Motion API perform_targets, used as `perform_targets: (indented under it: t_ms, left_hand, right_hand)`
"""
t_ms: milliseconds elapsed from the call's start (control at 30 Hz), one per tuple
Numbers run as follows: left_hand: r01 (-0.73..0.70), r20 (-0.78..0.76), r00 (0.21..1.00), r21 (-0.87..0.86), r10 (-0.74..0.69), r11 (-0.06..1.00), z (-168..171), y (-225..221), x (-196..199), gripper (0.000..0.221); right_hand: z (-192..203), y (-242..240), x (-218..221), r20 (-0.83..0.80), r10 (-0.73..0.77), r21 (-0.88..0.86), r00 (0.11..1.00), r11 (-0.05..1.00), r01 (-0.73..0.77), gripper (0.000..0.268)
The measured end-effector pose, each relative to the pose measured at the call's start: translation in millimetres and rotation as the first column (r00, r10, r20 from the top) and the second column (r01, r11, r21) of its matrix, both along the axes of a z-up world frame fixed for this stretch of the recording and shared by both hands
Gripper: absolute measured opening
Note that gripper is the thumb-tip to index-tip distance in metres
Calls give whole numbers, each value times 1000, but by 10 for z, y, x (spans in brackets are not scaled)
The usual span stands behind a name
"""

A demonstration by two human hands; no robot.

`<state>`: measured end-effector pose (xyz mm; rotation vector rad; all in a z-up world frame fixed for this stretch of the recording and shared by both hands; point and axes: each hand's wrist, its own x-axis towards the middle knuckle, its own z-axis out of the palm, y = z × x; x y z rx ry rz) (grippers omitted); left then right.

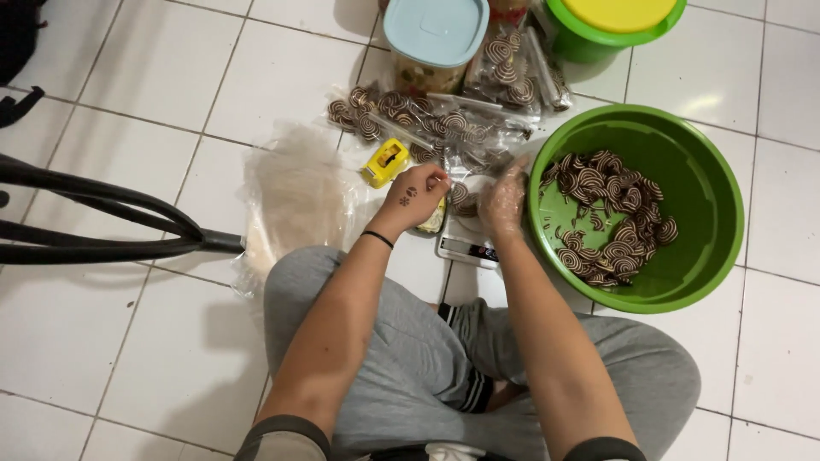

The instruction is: The person is manually picking up cookies from a bowl and placing them into small plastic bags, then weighing them on a digital scale.

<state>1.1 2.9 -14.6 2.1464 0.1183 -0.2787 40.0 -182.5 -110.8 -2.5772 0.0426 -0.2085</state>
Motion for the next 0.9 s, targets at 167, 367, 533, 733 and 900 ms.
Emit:
perform_targets:
  t_ms: [167,367,533,733,900]
  left_hand:
    - [17,8,1000,21,-17,1000,-56,6,10,30]
    - [-70,-73,995,40,73,997,-151,78,36,61]
    - [-244,-329,933,-269,150,932,-164,-158,-33,101]
    - [-542,-489,840,-767,235,343,694,-274,-260,62]
    - [-499,-363,797,-847,483,186,136,-90,-112,36]
  right_hand:
    - [-109,-26,-60,-227,-152,215,962,956,201,75]
    - [196,0,-349,-260,-219,429,941,846,316,22]
    - [861,207,-650,116,-199,813,973,582,22,11]
    - [1322,531,-916,207,-118,948,971,268,-169,16]
    - [1689,504,-1096,251,29,925,968,289,-249,29]
